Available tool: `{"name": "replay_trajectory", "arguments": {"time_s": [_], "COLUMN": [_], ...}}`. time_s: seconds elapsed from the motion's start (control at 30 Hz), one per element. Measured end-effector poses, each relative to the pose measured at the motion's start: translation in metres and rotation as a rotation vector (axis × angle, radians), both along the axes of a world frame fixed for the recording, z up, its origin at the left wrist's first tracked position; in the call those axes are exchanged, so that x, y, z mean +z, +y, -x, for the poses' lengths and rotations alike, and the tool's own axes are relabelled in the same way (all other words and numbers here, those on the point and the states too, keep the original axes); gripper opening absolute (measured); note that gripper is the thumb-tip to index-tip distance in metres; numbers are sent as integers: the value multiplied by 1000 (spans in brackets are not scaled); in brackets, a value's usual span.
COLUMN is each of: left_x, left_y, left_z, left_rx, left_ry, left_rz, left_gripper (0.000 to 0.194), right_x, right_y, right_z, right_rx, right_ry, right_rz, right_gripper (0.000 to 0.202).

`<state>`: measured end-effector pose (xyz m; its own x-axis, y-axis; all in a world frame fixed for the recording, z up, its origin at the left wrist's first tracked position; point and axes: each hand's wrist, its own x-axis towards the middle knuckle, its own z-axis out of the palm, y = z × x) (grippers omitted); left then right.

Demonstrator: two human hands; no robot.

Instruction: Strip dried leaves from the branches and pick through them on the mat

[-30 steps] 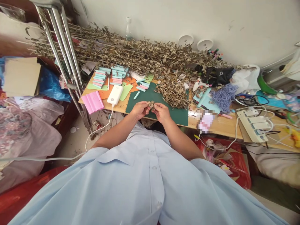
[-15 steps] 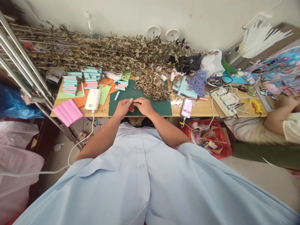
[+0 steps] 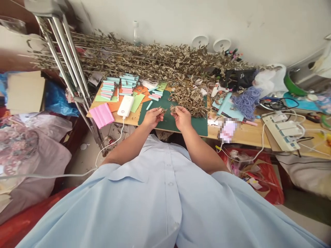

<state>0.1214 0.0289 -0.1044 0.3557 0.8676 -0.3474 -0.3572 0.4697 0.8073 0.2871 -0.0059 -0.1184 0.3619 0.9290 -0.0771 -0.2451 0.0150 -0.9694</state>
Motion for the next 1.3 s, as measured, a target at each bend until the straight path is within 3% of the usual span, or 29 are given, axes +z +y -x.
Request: {"name": "replay_trajectory", "arguments": {"time_s": [0.13, 0.37, 0.47, 0.67, 0.77, 1.0, 1.17, 1.3], "left_x": [3, 0, -2, 5, 6, 3, -1, -6], "left_y": [-3, -7, -7, -14, -14, -11, -10, -12], "left_z": [-1, -2, -4, -15, -14, -8, -13, -17], "left_rx": [-69, -161, -118, 53, 77, -45, 17, 118], "left_ry": [139, 177, 133, -90, -119, 57, 119, 241], "left_rz": [-56, -210, -190, 15, 58, -27, -80, -195], "left_gripper": [38, 40, 38, 31, 30, 32, 24, 18], "right_x": [3, 7, 9, 7, 4, 7, 10, 3], "right_y": [-3, -7, -8, -7, -5, -7, -12, -14], "right_z": [-1, 0, 3, 17, 14, 11, 15, 14], "right_rx": [107, 220, 204, 56, 14, 102, 267, 191], "right_ry": [-104, -408, -324, 40, 92, -160, -204, -451], "right_rz": [-6, -6, 10, 45, 37, -38, 29, -31], "right_gripper": [33, 22, 23, 27, 28, 33, 31, 19]}}
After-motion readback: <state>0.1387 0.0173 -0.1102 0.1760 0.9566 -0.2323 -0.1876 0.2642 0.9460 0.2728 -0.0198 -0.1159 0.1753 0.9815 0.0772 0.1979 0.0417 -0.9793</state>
